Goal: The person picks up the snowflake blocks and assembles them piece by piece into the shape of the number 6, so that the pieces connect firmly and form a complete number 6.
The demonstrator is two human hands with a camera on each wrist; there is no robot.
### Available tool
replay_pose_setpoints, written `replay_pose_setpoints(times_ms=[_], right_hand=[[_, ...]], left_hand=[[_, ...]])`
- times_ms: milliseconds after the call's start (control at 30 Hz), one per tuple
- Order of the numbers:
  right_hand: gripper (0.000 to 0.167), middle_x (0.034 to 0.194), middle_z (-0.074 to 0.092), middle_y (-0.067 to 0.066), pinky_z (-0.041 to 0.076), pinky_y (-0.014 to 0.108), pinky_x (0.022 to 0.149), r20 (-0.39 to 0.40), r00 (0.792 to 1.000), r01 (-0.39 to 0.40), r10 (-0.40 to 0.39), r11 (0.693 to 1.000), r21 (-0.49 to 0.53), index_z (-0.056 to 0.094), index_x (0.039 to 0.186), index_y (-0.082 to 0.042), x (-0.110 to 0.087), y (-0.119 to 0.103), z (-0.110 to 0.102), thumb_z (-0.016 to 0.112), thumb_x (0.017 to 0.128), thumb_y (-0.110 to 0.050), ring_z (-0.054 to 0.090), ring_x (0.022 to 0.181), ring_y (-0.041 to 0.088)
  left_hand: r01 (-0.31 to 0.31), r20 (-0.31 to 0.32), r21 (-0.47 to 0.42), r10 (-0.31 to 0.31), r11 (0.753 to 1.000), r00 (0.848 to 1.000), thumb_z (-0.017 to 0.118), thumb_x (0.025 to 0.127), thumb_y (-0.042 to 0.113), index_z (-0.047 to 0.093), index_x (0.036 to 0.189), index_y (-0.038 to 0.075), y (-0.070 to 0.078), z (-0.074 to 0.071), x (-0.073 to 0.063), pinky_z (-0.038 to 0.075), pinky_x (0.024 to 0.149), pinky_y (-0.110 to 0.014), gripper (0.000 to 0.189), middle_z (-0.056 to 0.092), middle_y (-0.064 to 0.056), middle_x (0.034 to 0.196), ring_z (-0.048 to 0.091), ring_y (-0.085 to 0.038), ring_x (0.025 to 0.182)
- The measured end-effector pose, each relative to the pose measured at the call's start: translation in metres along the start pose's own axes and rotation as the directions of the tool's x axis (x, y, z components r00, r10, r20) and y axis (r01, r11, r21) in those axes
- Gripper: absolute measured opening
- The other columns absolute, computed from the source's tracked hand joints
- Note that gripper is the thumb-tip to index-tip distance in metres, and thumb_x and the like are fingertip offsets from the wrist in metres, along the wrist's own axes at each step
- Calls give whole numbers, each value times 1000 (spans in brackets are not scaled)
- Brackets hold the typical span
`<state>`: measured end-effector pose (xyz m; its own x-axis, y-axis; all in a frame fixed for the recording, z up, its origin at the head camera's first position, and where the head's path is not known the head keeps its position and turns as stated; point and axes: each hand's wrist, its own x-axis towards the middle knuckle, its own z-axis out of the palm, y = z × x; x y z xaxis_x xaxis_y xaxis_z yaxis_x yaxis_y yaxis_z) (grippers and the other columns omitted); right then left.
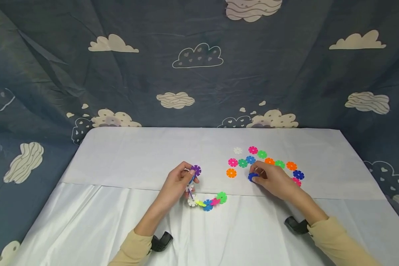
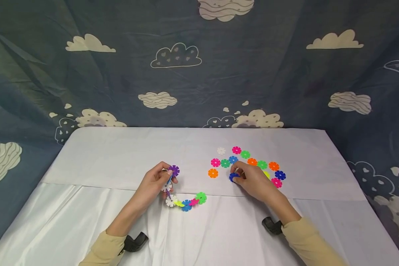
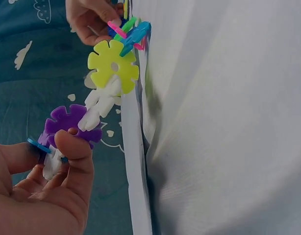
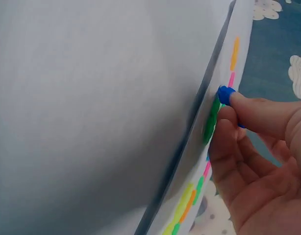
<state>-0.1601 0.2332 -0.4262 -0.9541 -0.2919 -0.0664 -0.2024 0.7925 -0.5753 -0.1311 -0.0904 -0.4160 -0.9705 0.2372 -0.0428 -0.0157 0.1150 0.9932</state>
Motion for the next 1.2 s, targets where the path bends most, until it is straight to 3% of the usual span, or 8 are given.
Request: replay_pose_setpoints(times_ms=[300, 500, 667, 833, 1033, 1200], right_hand=[[23, 86, 62, 0, 54, 24, 64, -75, 997, 27, -13, 984, 176, 66, 107, -11, 4, -35, 9, 76, 87, -10, 58, 77, 19], [20, 88, 67, 0, 56, 28, 68, -85, 994, 92, -67, 937, 337, 69, 105, -15, 10, -57, 16, 76, 87, -11, 64, 77, 20], [17, 87, 67, 8, 55, 32, 66, -81, 988, 156, -134, 888, 432, 70, 108, -14, 14, -72, 23, 72, 91, -12, 63, 73, 24], [20, 90, 67, 8, 54, 31, 66, -108, 979, 206, -175, 868, 451, 71, 112, -14, 21, -88, 30, 70, 92, -9, 63, 73, 21], [13, 82, 68, 4, 56, 31, 65, -145, 970, 240, -194, 855, 459, 69, 103, -13, 27, -104, 38, 71, 91, -7, 65, 72, 24], [14, 89, 69, 1, 57, 29, 70, -192, 950, 309, -248, 844, 439, 70, 100, -13, 29, -109, 44, 73, 89, -4, 68, 77, 26]], left_hand=[[-9, -16, 9, 9, 1000, 1000, 48, 103, 10, 52, 100, 3, -1, 2, -1, 48, 43, -32, 8, 63, -21, 92, 49, -18, 56], [2, -5, -16, -2, 1000, 1000, 47, 104, 11, 53, 100, 4, -2, 2, -1, 47, 43, -31, 10, 60, -19, 88, 47, -20, 54], [11, -13, -64, -12, 998, 1000, 47, 104, 12, 51, 101, 2, -3, 3, 0, 43, 41, -26, 11, 58, -21, 86, 47, -19, 50], [36, -29, -116, -40, 993, 999, 45, 105, 11, 50, 102, 0, -1, 4, 0, 41, 40, -24, 12, 58, -19, 83, 47, -16, 49], [64, -16, -182, -68, 981, 998, 44, 104, 12, 48, 101, 0, 1, 5, 0, 39, 40, -22, 13, 57, -15, 80, 51, -16, 53], [70, 3, -220, -72, 973, 997, 44, 105, 13, 48, 100, 1, 0, 5, 0, 38, 40, -22, 14, 56, -10, 77, 52, -16, 55]])
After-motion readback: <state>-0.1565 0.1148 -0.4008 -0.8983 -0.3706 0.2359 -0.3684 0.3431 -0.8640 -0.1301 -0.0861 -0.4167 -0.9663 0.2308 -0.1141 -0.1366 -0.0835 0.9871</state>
